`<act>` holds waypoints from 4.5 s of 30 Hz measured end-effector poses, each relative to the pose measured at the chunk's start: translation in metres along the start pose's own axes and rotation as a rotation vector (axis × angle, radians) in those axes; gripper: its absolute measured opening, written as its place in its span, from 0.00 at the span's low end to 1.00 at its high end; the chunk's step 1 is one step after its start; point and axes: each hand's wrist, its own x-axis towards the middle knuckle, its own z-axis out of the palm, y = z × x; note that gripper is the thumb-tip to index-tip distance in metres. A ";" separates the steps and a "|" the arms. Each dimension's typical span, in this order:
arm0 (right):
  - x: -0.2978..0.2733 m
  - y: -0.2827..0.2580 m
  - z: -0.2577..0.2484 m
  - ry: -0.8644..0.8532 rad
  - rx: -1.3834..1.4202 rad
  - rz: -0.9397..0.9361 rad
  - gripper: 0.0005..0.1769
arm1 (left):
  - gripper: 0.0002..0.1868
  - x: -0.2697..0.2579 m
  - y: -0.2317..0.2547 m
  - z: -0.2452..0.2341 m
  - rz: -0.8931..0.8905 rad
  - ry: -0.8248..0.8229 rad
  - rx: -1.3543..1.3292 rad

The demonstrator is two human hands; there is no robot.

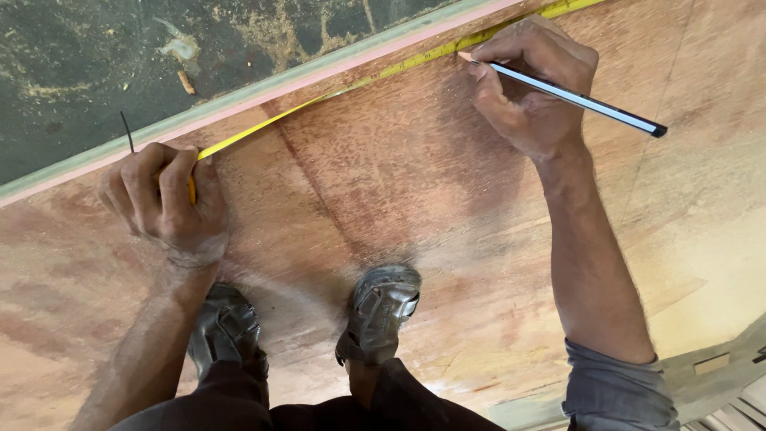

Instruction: The person measures a large wooden board using a yellow tape measure and marks specific points with a pencil. They repeatedly extend the tape measure across the board's surface, hold it in place, and make small marks to indicate measurements.

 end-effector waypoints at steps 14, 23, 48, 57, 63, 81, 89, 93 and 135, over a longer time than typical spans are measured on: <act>0.003 0.004 0.000 -0.014 0.002 0.019 0.04 | 0.07 -0.004 -0.004 0.000 -0.008 -0.033 -0.011; -0.010 0.013 0.007 0.357 0.128 0.018 0.06 | 0.04 0.000 0.001 -0.002 -0.005 -0.018 -0.005; -0.017 -0.039 0.167 0.090 -0.703 -0.114 0.10 | 0.05 -0.070 -0.123 -0.072 -0.087 0.065 -0.128; -0.027 -0.047 0.183 0.135 -0.727 -0.006 0.20 | 0.06 -0.062 -0.105 -0.071 -0.084 0.132 -0.084; -0.031 -0.050 0.183 0.131 -0.675 -0.017 0.17 | 0.05 -0.059 -0.100 -0.072 -0.067 0.118 -0.135; -0.034 -0.043 0.188 0.077 -0.624 -0.046 0.20 | 0.12 -0.064 -0.105 -0.067 -0.050 0.057 -0.051; -0.034 -0.040 0.188 0.094 -0.597 -0.085 0.22 | 0.11 -0.069 -0.103 -0.066 -0.056 0.034 -0.085; -0.039 -0.043 0.182 0.130 -0.533 -0.080 0.20 | 0.10 -0.066 -0.104 -0.066 -0.043 0.037 -0.048; 0.005 -0.085 0.163 -0.043 -0.081 0.022 0.05 | 0.06 -0.093 -0.151 -0.043 -0.045 0.135 -0.007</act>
